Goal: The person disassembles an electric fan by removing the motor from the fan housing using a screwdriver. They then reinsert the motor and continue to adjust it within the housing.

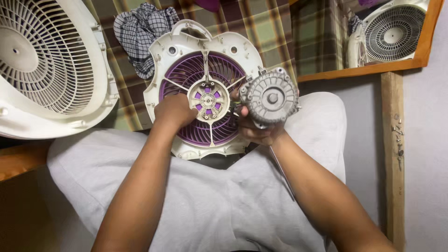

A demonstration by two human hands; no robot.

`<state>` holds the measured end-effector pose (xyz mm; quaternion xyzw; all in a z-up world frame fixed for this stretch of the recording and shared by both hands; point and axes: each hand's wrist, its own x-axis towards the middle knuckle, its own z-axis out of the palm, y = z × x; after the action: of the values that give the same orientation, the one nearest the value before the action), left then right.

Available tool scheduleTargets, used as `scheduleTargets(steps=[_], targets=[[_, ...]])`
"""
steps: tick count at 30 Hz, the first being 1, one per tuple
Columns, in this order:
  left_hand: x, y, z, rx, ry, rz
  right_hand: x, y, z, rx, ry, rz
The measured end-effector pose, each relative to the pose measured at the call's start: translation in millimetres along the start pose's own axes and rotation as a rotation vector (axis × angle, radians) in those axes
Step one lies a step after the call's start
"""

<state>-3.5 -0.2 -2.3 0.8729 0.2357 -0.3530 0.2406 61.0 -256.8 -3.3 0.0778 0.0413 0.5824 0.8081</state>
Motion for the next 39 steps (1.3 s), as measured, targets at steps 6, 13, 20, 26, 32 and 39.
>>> scheduleTargets(steps=[6,13,20,26,32,39], targets=[[-1.3,2.6,-2.8,0.008,-0.002,-0.007,9.5,-4.7,1.3,-0.001,0.052,-0.070],[-0.4,0.6,1.3,-0.030,-0.004,-0.008,10.1,-24.8,53.8,-0.908,0.552,-0.324],[2.1,-2.9,6.3,-0.074,0.022,0.027,39.6,-3.3,48.3,-2.016,1.139,-0.265],[2.5,-3.4,8.2,-0.084,-0.008,0.049,62.2,22.4,41.7,-2.174,1.242,-0.143],[4.5,-3.1,10.3,-0.092,-0.029,0.076,74.8,34.1,45.9,-2.180,1.299,-0.173],[8.4,-4.1,12.6,-0.042,-0.044,0.122,74.5,33.6,44.3,-2.012,1.337,-0.274]])
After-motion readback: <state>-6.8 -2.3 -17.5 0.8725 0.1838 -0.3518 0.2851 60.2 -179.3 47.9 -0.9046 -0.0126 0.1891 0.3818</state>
